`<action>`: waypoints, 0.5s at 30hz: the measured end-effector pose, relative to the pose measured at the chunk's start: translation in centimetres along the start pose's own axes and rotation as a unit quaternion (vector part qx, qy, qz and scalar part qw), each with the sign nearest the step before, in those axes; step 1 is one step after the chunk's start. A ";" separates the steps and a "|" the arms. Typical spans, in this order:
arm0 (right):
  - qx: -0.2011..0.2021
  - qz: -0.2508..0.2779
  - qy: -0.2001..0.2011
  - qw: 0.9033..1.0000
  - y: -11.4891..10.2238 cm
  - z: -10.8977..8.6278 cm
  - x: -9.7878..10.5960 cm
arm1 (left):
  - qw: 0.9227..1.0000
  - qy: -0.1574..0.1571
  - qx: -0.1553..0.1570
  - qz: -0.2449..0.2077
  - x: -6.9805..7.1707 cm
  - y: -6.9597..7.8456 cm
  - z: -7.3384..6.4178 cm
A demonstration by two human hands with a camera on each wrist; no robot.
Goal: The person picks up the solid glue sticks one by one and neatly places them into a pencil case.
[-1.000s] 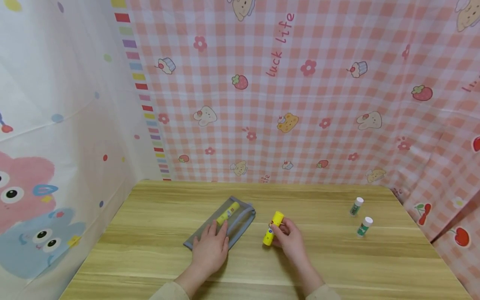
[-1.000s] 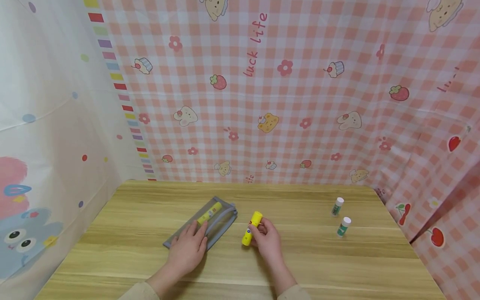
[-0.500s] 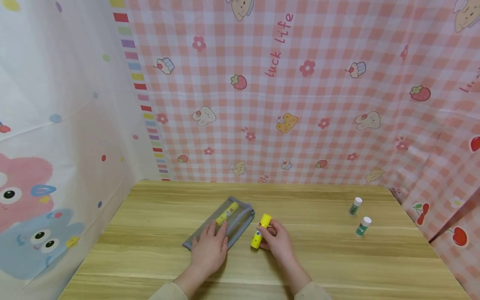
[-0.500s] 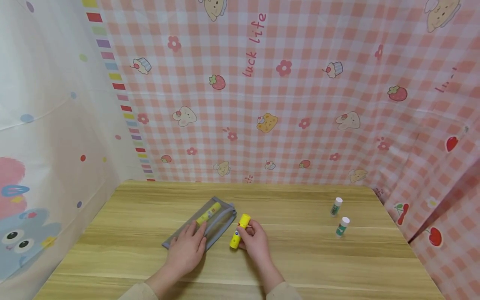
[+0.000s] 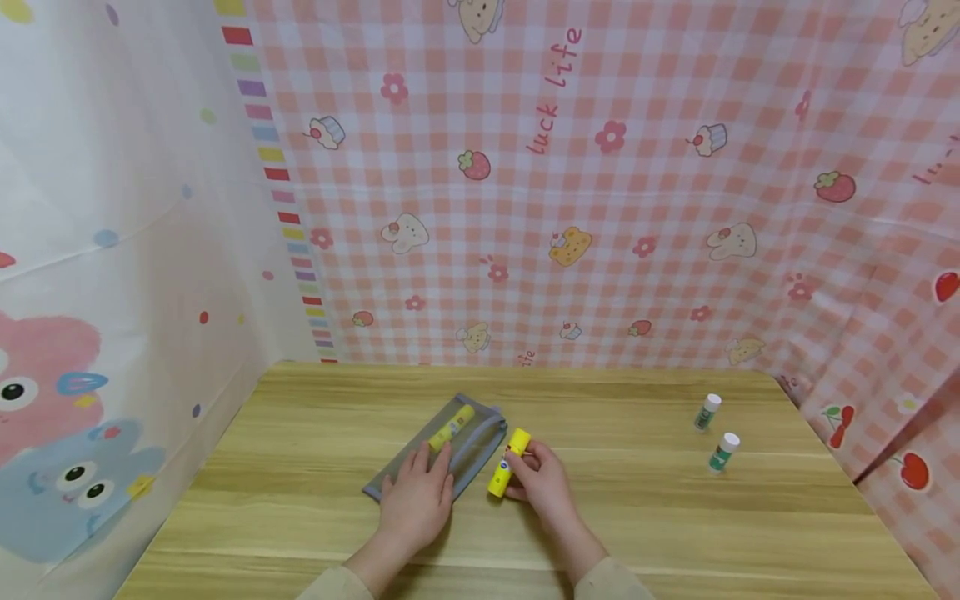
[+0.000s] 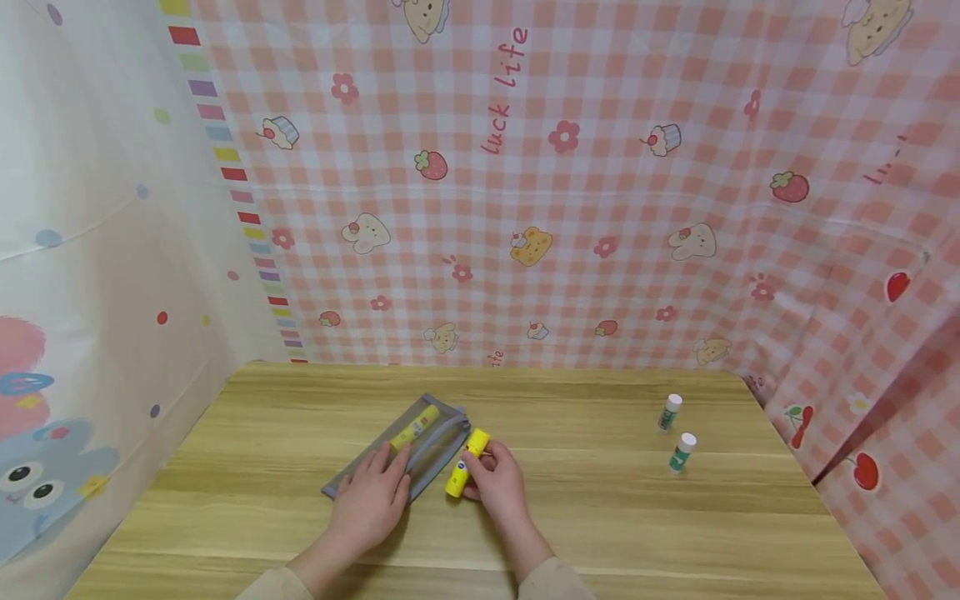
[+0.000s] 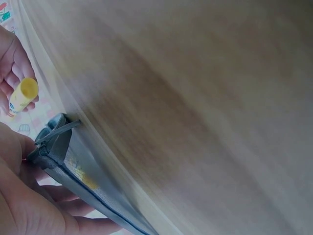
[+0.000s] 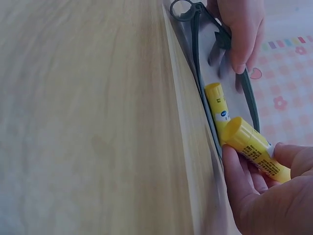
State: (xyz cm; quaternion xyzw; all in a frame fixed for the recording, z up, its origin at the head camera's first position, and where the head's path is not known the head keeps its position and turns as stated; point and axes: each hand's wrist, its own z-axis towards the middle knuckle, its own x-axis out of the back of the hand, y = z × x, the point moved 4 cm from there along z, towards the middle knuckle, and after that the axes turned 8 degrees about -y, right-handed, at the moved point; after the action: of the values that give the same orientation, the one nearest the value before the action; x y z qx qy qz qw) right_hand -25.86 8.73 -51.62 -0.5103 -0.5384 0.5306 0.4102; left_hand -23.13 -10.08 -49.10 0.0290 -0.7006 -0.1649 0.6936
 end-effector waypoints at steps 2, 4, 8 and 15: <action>-0.007 -0.002 0.001 1.000 0.0 0.1 -0.2 | 1.000 0.001 0.000 0.000 0.0 -0.1 0.0; -0.011 -0.002 0.002 1.000 0.0 0.2 -0.3 | 1.000 0.002 0.000 0.000 0.0 -0.1 0.0; -0.012 0.007 0.001 1.000 0.0 0.3 -0.7 | 1.000 0.004 -0.001 0.000 -0.1 -0.1 0.0; -0.017 0.022 -0.003 1.000 0.3 0.7 -1.3 | 1.000 0.002 0.000 0.000 -0.1 0.0 0.1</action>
State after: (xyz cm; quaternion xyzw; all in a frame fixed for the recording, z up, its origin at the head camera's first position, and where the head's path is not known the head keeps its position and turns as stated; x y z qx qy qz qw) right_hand -26.29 7.29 -51.84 -0.5271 -0.5371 0.5317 0.3886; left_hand -23.25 -10.07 -49.20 0.0289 -0.6989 -0.1649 0.6954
